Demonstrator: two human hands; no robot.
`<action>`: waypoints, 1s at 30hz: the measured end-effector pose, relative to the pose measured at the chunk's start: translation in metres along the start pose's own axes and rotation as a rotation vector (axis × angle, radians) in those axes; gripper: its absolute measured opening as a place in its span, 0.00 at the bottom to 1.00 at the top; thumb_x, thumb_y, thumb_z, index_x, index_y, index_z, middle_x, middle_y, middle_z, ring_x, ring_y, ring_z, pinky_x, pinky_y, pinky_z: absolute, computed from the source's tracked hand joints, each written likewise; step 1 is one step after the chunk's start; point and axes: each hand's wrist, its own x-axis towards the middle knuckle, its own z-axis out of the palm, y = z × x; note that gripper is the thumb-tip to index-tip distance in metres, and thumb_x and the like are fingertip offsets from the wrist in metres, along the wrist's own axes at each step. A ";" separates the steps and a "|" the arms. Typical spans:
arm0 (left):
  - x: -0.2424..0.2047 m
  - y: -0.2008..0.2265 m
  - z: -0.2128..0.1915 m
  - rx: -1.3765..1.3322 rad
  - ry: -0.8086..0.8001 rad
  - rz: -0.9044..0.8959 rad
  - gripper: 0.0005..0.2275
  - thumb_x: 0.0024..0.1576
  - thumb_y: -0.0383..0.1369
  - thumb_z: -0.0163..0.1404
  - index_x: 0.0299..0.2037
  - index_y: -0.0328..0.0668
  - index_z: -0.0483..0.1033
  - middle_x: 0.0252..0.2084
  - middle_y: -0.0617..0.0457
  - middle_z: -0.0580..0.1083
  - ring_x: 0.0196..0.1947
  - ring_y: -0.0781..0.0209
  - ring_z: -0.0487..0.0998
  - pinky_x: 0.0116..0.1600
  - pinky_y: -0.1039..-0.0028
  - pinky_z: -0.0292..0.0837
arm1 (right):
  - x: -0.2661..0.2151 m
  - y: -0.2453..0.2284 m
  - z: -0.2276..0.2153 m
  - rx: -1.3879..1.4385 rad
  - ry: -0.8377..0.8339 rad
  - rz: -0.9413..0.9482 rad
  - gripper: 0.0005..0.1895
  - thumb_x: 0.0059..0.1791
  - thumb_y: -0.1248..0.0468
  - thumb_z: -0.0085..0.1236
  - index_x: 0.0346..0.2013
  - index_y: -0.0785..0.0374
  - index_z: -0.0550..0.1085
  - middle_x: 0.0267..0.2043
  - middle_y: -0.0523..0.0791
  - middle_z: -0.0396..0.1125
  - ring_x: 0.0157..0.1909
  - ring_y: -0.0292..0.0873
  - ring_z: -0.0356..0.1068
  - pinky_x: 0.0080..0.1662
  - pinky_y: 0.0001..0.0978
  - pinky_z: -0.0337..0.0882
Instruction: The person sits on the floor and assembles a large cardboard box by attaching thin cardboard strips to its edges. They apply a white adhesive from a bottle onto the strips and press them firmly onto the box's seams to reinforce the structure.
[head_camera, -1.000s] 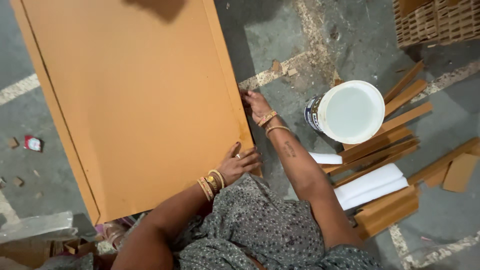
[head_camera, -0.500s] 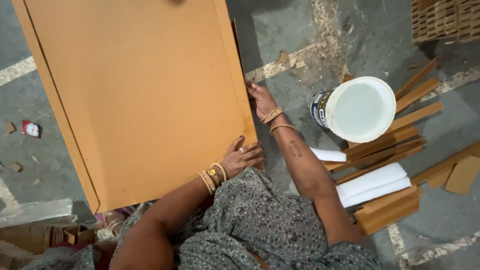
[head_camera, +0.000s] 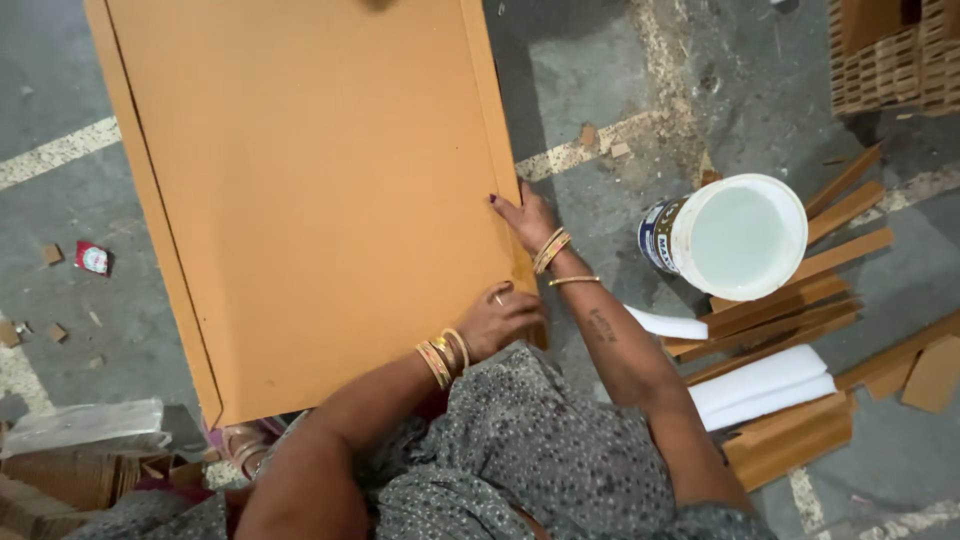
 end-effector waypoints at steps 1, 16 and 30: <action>0.010 -0.014 -0.019 -0.062 0.036 -0.029 0.18 0.54 0.33 0.53 0.56 0.49 0.74 0.58 0.48 0.72 0.61 0.50 0.70 0.65 0.48 0.61 | 0.002 -0.002 0.002 -0.066 0.021 0.006 0.32 0.49 0.49 0.61 0.60 0.67 0.70 0.48 0.51 0.77 0.49 0.43 0.77 0.49 0.35 0.76; 0.227 -0.197 -0.159 0.626 -0.684 -0.218 0.26 0.68 0.48 0.33 0.30 0.45 0.83 0.34 0.47 0.79 0.48 0.54 0.78 0.73 0.55 0.48 | 0.004 0.075 0.026 -0.046 0.074 0.087 0.25 0.55 0.49 0.52 0.55 0.66 0.70 0.44 0.52 0.75 0.44 0.47 0.73 0.45 0.41 0.73; 0.228 -0.202 -0.163 0.582 -0.589 -0.185 0.21 0.60 0.46 0.39 0.25 0.44 0.82 0.32 0.45 0.79 0.41 0.50 0.76 0.61 0.58 0.59 | -0.065 0.040 0.015 -0.338 0.130 0.310 0.30 0.52 0.41 0.53 0.45 0.69 0.72 0.39 0.59 0.74 0.43 0.61 0.75 0.44 0.51 0.73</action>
